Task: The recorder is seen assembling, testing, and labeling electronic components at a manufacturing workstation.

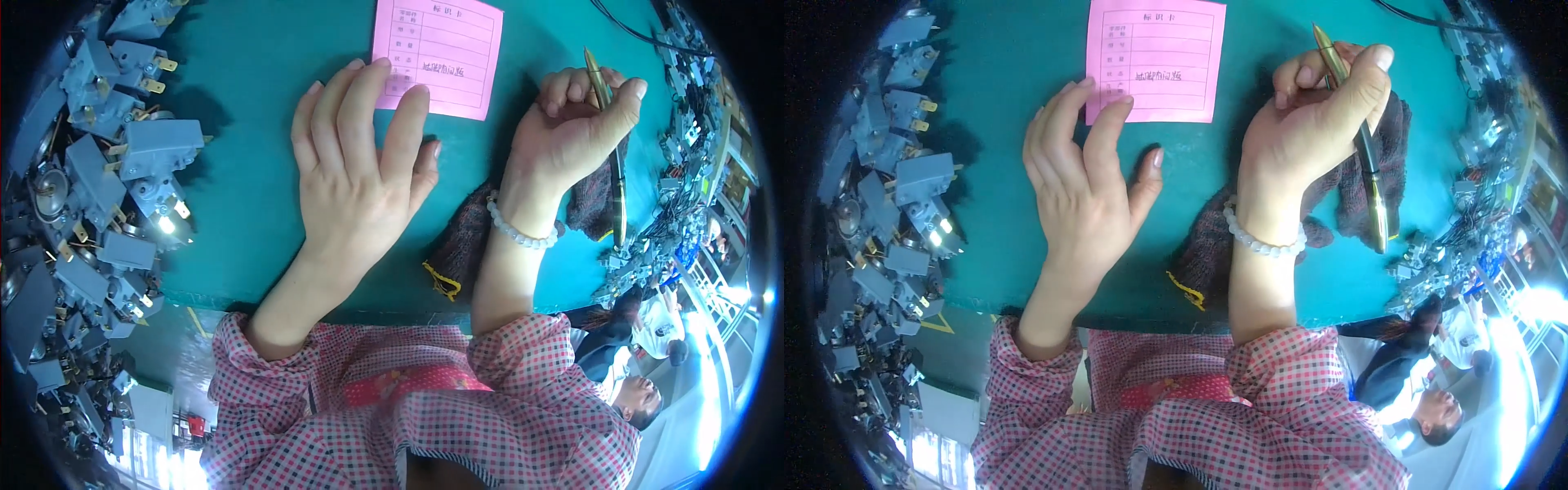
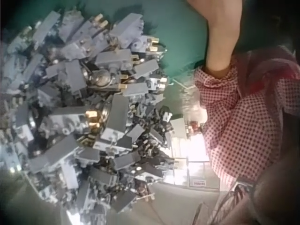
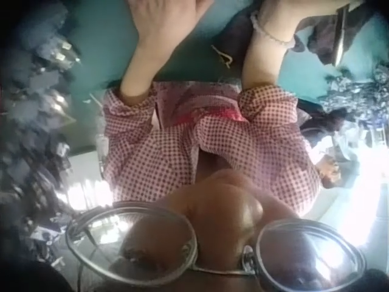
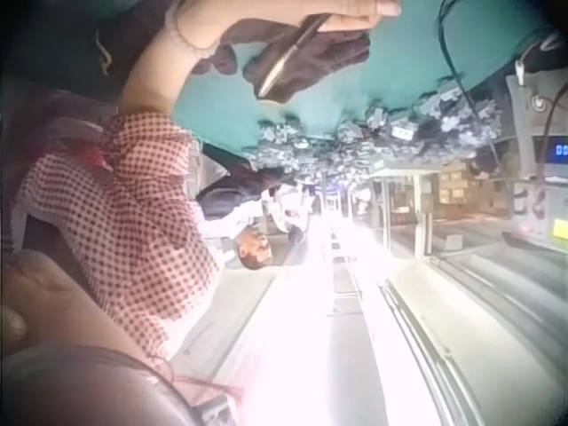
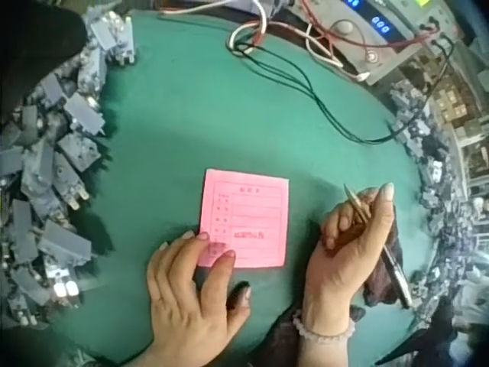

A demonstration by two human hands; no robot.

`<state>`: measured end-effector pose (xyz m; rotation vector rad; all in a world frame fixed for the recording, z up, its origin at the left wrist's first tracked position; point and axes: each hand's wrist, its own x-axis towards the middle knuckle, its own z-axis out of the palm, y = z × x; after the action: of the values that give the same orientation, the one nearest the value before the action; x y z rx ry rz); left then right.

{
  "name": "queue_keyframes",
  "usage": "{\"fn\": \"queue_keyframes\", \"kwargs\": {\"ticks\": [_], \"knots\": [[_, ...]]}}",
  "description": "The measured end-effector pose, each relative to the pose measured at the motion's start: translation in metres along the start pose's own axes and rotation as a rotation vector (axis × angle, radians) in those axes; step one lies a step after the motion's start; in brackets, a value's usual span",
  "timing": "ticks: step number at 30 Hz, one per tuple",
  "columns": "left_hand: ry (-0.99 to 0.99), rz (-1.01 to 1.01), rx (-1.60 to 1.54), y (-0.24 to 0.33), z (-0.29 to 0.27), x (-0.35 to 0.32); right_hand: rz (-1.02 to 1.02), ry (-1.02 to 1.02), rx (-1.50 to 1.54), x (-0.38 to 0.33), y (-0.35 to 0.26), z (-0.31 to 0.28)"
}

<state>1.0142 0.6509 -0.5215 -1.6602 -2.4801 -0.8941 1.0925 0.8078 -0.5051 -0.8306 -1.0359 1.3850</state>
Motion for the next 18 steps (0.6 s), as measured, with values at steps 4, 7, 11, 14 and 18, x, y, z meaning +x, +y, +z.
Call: {"fn": "queue_keyframes", "kwargs": {"ticks": [4, 7, 11, 14, 18], "knots": [[0.071, -0.029, -0.003, 0.001, 0.004, 0.001, 0.028, 0.033, -0.032, -0.001, 0.002, -0.001], [0.060, -0.028, 0.003, 0.001, 0.004, 0.001, 0.000, 0.000, -0.069, -0.002, 0.002, 0.003], [0.042, -0.036, 0.002, 0.002, 0.002, 0.002, -0.018, 0.051, -0.072, -0.005, 0.004, 0.009], [0.073, -0.033, -0.009, 0.000, 0.002, 0.002, -0.021, -0.005, -0.226, -0.009, 0.003, 0.016], [0.003, -0.040, -0.001, 0.002, 0.000, 0.002, -0.073, -0.184, -0.428, -0.015, 0.005, 0.028]]}}
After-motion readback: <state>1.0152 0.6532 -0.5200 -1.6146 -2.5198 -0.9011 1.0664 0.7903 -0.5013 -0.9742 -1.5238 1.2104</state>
